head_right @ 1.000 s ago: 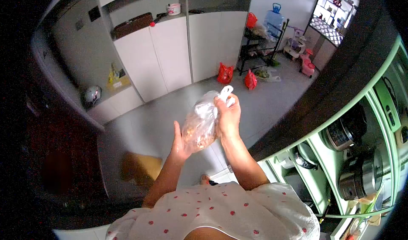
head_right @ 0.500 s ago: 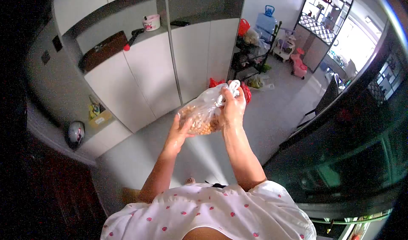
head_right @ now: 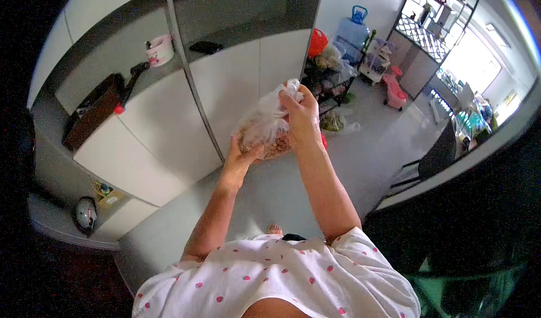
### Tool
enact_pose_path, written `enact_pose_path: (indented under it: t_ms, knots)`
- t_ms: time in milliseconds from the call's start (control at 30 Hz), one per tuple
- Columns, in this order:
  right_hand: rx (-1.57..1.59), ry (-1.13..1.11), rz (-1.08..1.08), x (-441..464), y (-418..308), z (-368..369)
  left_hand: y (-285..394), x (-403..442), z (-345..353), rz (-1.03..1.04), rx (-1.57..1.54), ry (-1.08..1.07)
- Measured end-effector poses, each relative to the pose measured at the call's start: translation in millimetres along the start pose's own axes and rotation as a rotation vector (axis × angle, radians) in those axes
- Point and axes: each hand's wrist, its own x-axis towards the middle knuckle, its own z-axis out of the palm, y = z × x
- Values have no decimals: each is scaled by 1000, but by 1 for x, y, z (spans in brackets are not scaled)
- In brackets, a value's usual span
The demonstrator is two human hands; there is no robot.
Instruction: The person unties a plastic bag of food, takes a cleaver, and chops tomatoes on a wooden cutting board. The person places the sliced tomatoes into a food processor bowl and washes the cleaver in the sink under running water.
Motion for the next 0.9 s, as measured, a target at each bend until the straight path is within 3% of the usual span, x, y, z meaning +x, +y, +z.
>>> enact_pose_path:
  t_ms: [67, 133, 333, 767, 833, 900]
  knots:
    - [-76, -37, 22, 49, 1, -4, -4, 52, 5, -20, 5, 53]
    - [-54, -74, 12, 94, 10, -6, -16, 102, 8, 144, -38, 45]
    - [-38, -125, -3, 228, 38, -2, -26, 233, -2, 197, 22, 206]
    - [-90, -211, -111, 496, 84, 45, -8, 503, -30, 386, -29, 234]
    - [-117, -159, -129, 528, 95, 51, -13, 537, -35, 452, 190, 260]
    - [-79, -205, -92, 560, 108, 49, -23, 570, -35, 470, 165, 294]
